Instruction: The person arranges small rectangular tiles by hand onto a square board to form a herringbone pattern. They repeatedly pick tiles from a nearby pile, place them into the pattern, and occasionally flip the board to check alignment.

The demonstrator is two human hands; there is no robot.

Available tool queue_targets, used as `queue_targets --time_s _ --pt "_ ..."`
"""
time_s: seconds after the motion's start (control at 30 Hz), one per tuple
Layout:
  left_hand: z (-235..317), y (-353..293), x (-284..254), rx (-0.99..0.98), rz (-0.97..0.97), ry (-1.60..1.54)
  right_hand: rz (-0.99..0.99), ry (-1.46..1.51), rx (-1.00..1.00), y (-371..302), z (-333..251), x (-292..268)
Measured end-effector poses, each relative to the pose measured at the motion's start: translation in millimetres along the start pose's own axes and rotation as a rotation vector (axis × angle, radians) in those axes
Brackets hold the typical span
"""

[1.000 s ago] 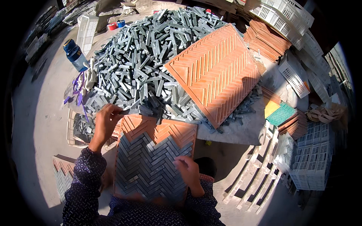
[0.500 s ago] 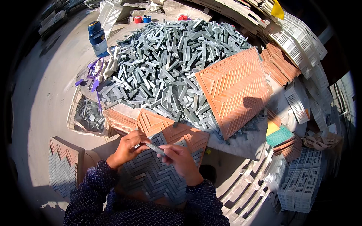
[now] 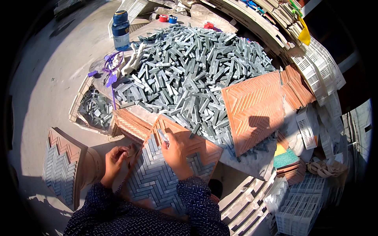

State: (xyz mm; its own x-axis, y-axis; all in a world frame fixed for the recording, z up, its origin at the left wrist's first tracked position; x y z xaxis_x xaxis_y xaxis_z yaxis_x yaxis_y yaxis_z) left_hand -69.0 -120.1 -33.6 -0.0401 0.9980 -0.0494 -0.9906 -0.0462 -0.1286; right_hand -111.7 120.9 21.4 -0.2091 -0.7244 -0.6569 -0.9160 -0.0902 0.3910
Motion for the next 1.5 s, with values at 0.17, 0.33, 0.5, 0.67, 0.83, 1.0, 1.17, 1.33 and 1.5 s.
queue_targets --time_s 0.17,0.33,0.5,0.67,0.83,1.0,1.17,1.33,1.5 --pt "7 -1 1 0.022 -0.004 0.055 -0.046 -0.031 0.016 -2 -2 24" --pt "23 9 24 0.101 -0.080 0.157 -0.127 0.053 0.016 0 -10 24" --pt "60 30 74 0.377 -0.176 0.406 0.006 0.029 -0.016 1 -6 -3" --pt "65 52 126 0.503 -0.146 0.778 0.126 0.071 0.194 -36 40 -50" --pt "36 52 128 0.473 -0.183 0.963 0.172 0.073 0.306 -74 72 -81" --pt "23 52 128 0.463 -0.215 0.943 -0.020 -0.026 0.119 -46 42 -55" --pt "23 54 129 0.415 -0.239 0.945 -0.085 -0.086 -0.038 -18 24 -29" --pt "18 54 129 0.386 -0.231 0.901 -0.163 0.063 0.113 -15 48 -26" --pt "43 45 124 0.458 -0.124 0.920 0.015 0.739 0.385 -28 70 -48"
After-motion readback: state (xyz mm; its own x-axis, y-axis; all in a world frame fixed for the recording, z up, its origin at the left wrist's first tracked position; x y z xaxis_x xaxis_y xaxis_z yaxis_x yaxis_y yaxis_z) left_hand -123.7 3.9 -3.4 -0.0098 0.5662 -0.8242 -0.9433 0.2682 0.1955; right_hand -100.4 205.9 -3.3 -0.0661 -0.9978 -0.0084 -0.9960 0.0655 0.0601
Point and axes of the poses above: each hand's wrist, its own y-axis towards the middle knuckle, its own x-axis out of the palm, z = x × y, the point moved 9 cm from there along y, towards the middle knuckle, and after that the axes turned 9 degrees about -x, right-handed, at the moved point
